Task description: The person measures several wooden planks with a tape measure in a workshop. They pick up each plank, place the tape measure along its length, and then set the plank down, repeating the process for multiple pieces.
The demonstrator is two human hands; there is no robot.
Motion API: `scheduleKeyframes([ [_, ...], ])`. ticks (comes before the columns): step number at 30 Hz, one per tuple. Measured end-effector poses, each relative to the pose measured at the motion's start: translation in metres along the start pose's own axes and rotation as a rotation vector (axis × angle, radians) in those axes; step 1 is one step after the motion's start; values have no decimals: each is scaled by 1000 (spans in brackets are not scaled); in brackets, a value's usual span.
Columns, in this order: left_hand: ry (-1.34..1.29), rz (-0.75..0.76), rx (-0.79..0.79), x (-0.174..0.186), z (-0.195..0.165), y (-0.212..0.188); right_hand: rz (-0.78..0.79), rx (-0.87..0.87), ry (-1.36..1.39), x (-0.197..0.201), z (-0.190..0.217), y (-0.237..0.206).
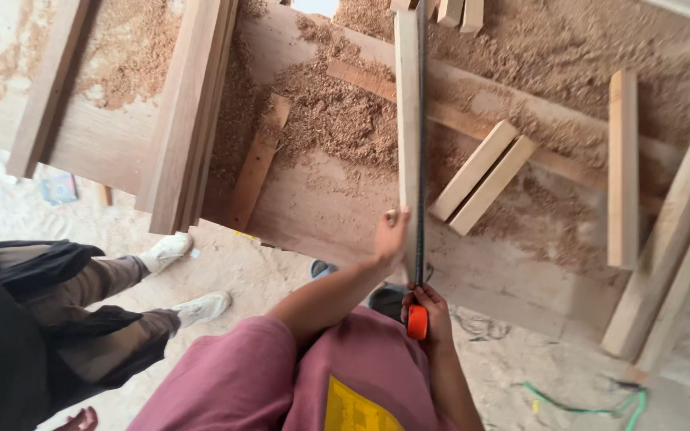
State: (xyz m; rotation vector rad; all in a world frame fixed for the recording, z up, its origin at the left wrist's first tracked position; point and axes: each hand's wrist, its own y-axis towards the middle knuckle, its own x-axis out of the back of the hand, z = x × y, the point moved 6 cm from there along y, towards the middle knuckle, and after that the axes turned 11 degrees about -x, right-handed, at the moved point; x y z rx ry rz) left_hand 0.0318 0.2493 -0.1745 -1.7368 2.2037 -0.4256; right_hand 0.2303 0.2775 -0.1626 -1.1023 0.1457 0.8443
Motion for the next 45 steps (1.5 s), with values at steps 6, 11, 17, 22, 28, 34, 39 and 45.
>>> scheduleKeyframes([
  [6, 266, 138, -63, 20, -51, -9, 19, 151, 65, 14, 44, -16],
  [11, 510, 250, -110, 55, -118, -14, -226, 137, -59, 28, 62, 12],
  [17, 587, 259, 29, 135, -152, -55, -249, 114, -184, 40, 68, 22],
  [22, 181, 204, -71, 196, -188, -94, -201, 45, -167, 39, 81, 21],
  [28, -95, 274, -53, 316, -260, -90, -196, 34, -266, 44, 91, 17],
  [34, 959, -306, -432, 450, -351, -15, -265, 80, -188, 3, 72, 21],
  [39, 1123, -409, -496, 527, -336, 93, -319, 64, -157, -51, 33, 29],
  [45, 1190, -403, -380, 604, -285, 216, -354, 98, -95, -103, -3, 41],
])
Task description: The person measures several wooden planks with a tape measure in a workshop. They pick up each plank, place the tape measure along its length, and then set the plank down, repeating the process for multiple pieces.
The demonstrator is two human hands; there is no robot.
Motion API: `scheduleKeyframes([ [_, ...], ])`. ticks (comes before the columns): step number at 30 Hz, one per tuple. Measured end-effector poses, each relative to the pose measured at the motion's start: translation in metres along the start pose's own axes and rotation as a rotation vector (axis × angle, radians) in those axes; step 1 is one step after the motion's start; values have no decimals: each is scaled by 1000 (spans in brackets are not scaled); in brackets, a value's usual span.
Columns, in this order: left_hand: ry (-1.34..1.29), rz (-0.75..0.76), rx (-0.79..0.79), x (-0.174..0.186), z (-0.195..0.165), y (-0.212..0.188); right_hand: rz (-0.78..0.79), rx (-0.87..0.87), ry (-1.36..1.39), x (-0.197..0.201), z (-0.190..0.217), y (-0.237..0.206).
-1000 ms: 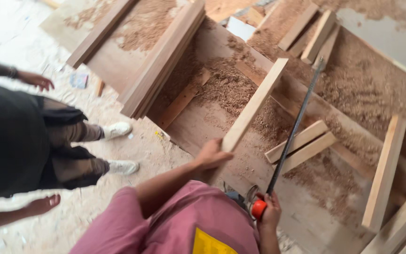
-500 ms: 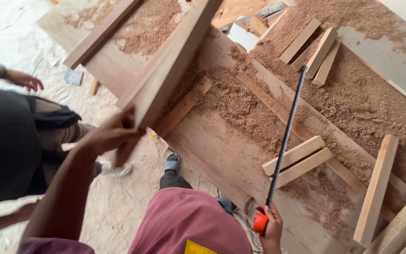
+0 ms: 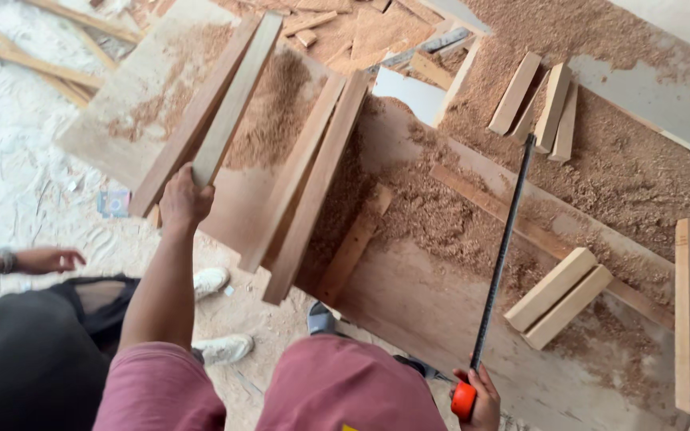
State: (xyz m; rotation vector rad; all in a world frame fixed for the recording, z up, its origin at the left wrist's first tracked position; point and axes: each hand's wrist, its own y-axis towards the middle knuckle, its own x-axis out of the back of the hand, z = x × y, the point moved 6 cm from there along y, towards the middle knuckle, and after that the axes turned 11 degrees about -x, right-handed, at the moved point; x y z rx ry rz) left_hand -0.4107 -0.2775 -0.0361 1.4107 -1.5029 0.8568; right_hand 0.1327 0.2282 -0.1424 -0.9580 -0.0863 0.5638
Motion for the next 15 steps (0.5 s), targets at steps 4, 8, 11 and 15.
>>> scheduleKeyframes([
  [4, -12, 3, -8, -19, 34, 26, -30, 1, -41, -17, -1, -4],
  [8, 73, -93, -36, -26, 51, 35, -52, 37, -45, -24, -1, -6],
  [11, 37, -184, -59, -28, 55, 29, -76, 39, -38, -22, -3, -7],
  [15, 141, -35, 149, -25, 59, 24, -157, 4, -36, -9, -3, -11],
])
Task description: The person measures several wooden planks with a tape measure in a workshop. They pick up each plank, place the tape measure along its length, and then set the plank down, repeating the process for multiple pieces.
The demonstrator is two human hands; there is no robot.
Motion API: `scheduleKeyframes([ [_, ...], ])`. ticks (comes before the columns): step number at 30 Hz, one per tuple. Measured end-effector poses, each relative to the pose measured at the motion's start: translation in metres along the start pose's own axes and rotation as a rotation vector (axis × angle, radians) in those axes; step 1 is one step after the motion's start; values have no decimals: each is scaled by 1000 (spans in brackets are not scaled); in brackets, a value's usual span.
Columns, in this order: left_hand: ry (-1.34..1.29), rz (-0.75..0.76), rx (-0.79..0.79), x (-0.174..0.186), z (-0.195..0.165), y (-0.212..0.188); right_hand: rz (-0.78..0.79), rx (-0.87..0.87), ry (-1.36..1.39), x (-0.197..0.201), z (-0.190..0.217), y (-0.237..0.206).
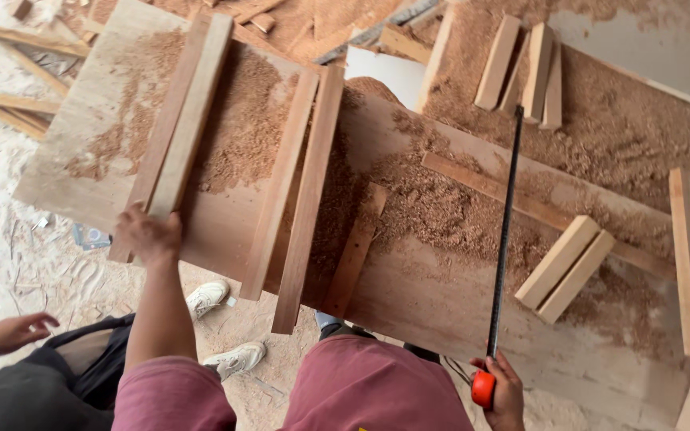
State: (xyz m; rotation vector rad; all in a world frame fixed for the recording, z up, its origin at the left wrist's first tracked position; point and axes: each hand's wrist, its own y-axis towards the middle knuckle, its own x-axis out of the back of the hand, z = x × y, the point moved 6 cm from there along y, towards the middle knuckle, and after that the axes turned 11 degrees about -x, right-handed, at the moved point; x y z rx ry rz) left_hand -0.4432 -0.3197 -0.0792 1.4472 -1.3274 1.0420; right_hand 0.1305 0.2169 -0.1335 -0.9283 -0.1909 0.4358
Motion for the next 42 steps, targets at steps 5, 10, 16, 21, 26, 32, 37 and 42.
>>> scheduleKeyframes([
  [5, 87, 119, 87, 13, 15, 11, -60, -29, -2, 22, -6, 2],
  [10, -348, -79, 127, 2, 64, 13, -6, 36, -18, 42, -9, 8],
  [16, -1145, -714, 1096, -17, 125, -71, 11, -2, -44, 49, -21, 13],
  [21, -1837, -467, 828, -28, 96, -78, 51, 0, -66, 43, -25, 13],
  [26, -1253, -392, 659, -16, 94, -57, 59, 3, -68, 42, -16, 14],
  [32, -1023, -548, 821, 12, 63, -67, 64, 18, 0, 60, -12, 15],
  [37, -819, -812, -104, 65, -70, -124, 176, 63, 276, 109, -2, 20],
  [42, -1023, -297, -408, 4, -301, -268, 229, 205, 485, 208, 29, 25],
])
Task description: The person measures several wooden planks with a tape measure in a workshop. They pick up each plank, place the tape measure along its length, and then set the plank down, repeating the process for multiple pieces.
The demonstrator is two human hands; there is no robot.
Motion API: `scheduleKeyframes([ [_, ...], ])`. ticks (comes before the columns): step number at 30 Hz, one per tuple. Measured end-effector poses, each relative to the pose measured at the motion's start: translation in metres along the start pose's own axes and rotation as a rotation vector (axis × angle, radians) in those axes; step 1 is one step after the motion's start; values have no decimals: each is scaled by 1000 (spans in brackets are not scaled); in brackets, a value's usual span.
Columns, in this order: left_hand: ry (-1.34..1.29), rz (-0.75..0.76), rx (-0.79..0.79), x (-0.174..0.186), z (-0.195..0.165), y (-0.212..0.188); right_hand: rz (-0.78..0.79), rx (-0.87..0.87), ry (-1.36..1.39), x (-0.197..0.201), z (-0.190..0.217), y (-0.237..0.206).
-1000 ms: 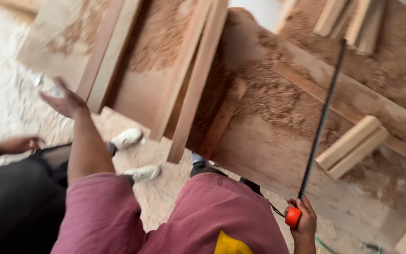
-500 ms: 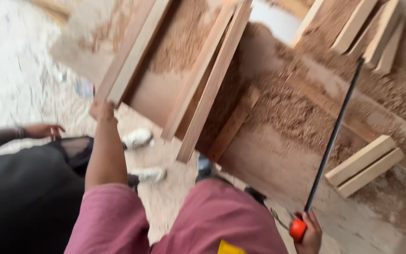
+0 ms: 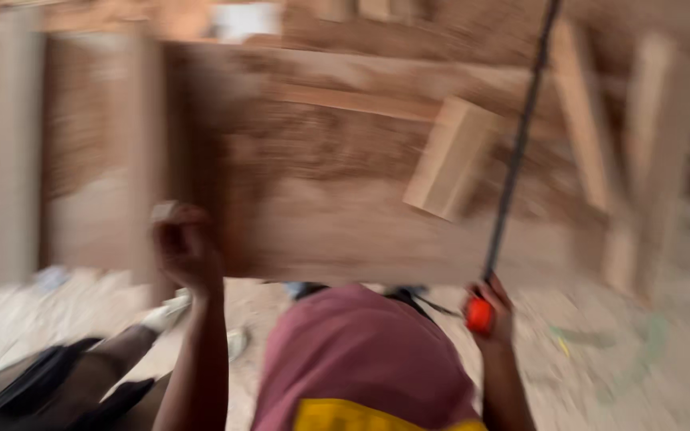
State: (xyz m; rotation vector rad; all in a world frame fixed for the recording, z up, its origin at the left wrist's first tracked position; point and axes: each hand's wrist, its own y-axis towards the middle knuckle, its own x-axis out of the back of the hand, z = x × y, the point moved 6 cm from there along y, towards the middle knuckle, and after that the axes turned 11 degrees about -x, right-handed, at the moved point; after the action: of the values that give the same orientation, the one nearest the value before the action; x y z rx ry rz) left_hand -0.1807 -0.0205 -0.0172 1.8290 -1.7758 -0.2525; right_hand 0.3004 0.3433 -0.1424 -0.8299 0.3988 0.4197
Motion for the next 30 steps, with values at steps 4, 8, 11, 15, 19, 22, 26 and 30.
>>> scheduleKeyframes([
  [4, 20, 862, 94, -226, -104, -161, -163, 103, 93, 91, 76, -20],
  [8, -64, 1405, -5, -399, -206, -326, -309, 262, 129, 169, 147, -52],
  [11, 45, 1475, 294, -498, -257, -417, -392, 277, 153, 212, 176, -80],
  [15, -42, 779, 334, -602, -330, -423, -468, 284, 148, 244, 182, -104],
  [19, 237, 1140, 723, -641, -369, -463, -616, 197, 214, 261, 159, -125],
  [22, 233, 1184, 665, -629, -401, -515, -628, 157, 254, 265, 145, -131],
  [26, 137, 1149, 521, -617, -396, -575, -540, 187, 256, 269, 147, -126],
  [30, 25, 1094, 330, -617, -376, -575, -440, 190, 311, 276, 158, -118],
])
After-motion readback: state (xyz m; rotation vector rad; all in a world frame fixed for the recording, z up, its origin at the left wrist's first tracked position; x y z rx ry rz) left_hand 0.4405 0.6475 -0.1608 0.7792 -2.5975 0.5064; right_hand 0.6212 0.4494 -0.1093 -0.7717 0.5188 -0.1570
